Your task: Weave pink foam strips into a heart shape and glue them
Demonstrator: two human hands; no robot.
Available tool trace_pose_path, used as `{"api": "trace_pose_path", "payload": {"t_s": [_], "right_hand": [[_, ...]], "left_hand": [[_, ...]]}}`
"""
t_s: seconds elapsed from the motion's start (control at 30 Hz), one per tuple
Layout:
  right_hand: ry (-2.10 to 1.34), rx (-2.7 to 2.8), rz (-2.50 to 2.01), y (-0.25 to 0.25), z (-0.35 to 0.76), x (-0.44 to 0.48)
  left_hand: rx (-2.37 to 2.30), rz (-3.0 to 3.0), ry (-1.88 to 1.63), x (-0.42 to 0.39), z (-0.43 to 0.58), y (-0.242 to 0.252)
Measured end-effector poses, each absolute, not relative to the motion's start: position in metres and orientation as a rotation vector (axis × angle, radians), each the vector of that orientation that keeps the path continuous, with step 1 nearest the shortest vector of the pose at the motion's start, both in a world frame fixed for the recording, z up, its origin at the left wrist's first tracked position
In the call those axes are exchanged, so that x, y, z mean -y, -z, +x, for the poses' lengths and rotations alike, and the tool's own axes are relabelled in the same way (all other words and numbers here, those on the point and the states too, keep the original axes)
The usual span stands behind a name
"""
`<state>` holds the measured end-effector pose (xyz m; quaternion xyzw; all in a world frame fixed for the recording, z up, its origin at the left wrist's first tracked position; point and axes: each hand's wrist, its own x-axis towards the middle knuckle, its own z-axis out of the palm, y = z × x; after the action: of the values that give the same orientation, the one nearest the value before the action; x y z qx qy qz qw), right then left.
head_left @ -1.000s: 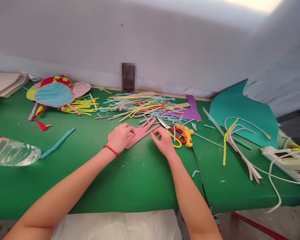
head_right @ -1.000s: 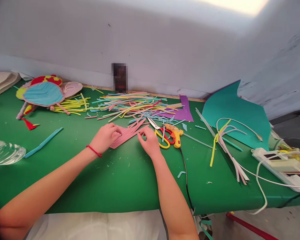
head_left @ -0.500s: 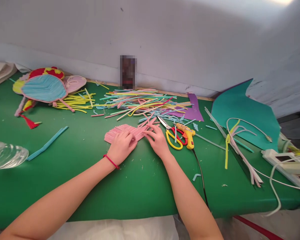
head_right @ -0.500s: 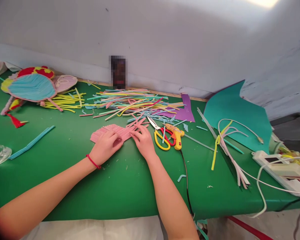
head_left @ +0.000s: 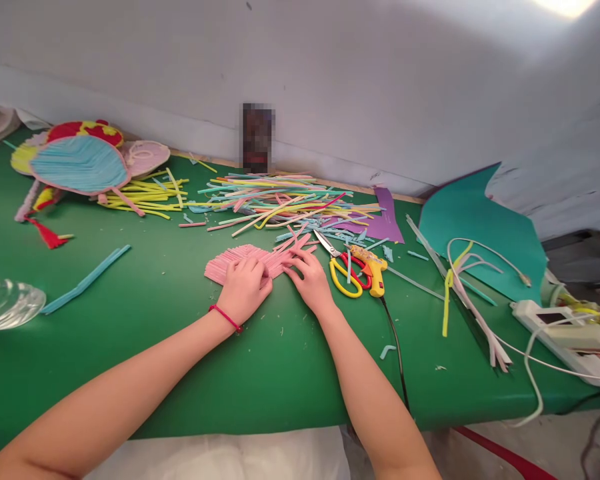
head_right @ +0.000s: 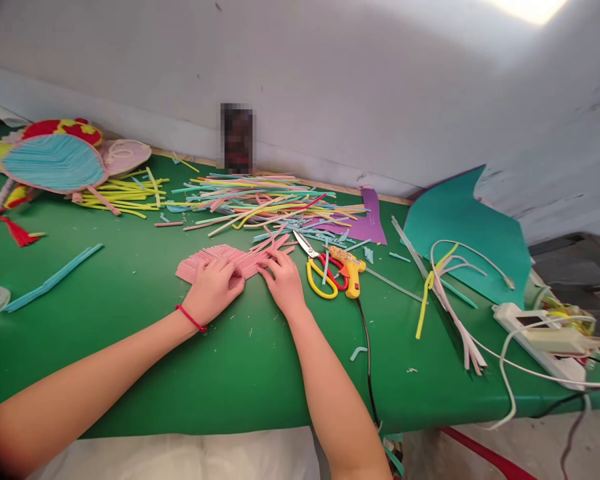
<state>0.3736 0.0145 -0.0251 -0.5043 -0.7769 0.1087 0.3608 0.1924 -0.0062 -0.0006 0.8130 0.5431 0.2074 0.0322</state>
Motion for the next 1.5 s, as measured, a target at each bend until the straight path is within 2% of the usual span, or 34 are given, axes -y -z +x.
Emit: {"api": "trace_pose_path", "payload": {"t_s": [1.0, 1.5], "right_hand": [[-0.228, 2.038, -1.349, 0.023, 0.372, -0.013], [-0.279, 2.076, -1.169, 0.008, 0.365, -0.002]], "left_hand": [[-1.631, 2.540, -0.597, 0.009, 0.191, -0.004], [-1.520, 2.476, -0.643, 0.011, 0.186, -0.004]]}}
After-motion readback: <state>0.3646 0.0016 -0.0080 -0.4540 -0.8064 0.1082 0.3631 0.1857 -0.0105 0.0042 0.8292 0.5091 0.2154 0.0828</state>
